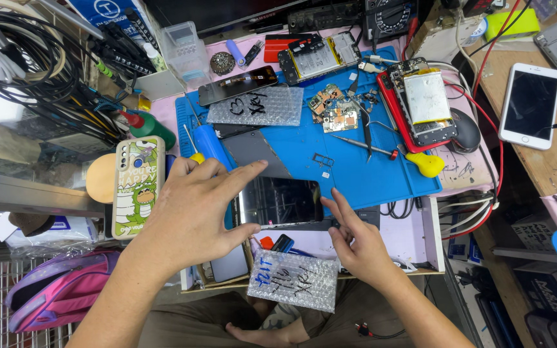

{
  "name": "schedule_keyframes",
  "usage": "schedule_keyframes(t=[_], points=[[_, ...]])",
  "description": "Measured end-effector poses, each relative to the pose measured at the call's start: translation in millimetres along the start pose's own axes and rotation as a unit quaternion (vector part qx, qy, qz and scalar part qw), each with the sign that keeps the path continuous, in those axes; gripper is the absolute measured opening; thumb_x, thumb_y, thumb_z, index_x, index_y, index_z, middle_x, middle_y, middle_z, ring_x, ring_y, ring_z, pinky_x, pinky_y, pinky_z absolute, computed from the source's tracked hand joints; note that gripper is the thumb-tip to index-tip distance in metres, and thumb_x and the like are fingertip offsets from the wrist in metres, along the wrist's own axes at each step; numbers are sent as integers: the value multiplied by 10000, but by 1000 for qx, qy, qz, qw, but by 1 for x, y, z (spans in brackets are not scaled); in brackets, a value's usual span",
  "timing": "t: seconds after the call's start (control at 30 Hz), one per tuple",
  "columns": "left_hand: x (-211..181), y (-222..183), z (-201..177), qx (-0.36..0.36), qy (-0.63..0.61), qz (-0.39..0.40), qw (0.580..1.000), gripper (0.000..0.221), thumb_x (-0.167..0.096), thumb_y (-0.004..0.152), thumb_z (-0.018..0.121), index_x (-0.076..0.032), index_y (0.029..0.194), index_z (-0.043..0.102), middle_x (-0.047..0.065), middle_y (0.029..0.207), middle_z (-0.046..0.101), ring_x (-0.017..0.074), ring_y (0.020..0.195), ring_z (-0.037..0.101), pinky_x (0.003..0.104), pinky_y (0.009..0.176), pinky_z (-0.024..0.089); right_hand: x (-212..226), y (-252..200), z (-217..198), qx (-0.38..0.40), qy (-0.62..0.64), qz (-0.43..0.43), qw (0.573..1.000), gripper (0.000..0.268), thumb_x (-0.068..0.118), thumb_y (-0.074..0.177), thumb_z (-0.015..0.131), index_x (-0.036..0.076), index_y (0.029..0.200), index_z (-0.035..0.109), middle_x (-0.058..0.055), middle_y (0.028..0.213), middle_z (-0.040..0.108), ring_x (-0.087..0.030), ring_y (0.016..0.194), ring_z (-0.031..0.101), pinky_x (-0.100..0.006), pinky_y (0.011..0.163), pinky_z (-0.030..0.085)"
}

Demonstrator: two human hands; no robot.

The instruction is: The person applies adhesive from a tube to the internal frame of a mobile phone, picks up a new screen, and presses it into the frame.

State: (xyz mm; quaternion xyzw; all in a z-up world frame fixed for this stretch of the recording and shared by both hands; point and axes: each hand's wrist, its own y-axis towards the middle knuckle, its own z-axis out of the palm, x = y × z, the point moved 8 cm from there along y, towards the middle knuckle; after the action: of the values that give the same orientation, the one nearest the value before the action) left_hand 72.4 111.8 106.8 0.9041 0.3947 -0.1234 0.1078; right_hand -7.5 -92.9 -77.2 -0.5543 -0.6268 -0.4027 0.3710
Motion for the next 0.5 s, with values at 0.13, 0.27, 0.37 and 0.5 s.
schedule_keyframes(t=[0.13, 0.27, 0.37, 0.5], points=[[0, 0, 0, -5, 6, 7, 1000, 833, -422, 625, 851, -138, 1370, 610, 84, 824, 659, 273, 835, 584, 432, 802, 383, 1, 1, 1, -1, -11, -8, 1000, 823, -62, 847, 626, 74, 1576, 272, -160, 1490, 575, -129, 510, 538, -269, 521, 500], [3, -1, 3, 1, 5, -1, 1000, 828, -416, 617, 853, -146, 1364, 615, 85, 826, 660, 271, 848, 583, 428, 804, 380, 3, 1, 2, -2, -42, -29, 999, 818, -60, 837, 636, 58, 1566, 285, -123, 1471, 598, -152, 518, 581, -288, 516, 524], [7, -2, 5, 4, 0, -9, 1000, 835, -411, 611, 864, -162, 1368, 617, 90, 848, 659, 276, 839, 573, 417, 807, 386, 5, 0, 2, 1, -71, -32, 997, 793, -54, 842, 628, 39, 1556, 294, -90, 1459, 617, -185, 533, 611, -310, 517, 531], [14, -5, 12, 17, -9, -37, 999, 822, -391, 594, 881, -182, 1347, 624, 82, 894, 663, 280, 854, 580, 416, 821, 400, 10, 1, 1, 12, -117, -56, 991, 738, -36, 859, 609, 3, 1535, 318, -79, 1440, 629, -237, 622, 681, -341, 558, 553]])
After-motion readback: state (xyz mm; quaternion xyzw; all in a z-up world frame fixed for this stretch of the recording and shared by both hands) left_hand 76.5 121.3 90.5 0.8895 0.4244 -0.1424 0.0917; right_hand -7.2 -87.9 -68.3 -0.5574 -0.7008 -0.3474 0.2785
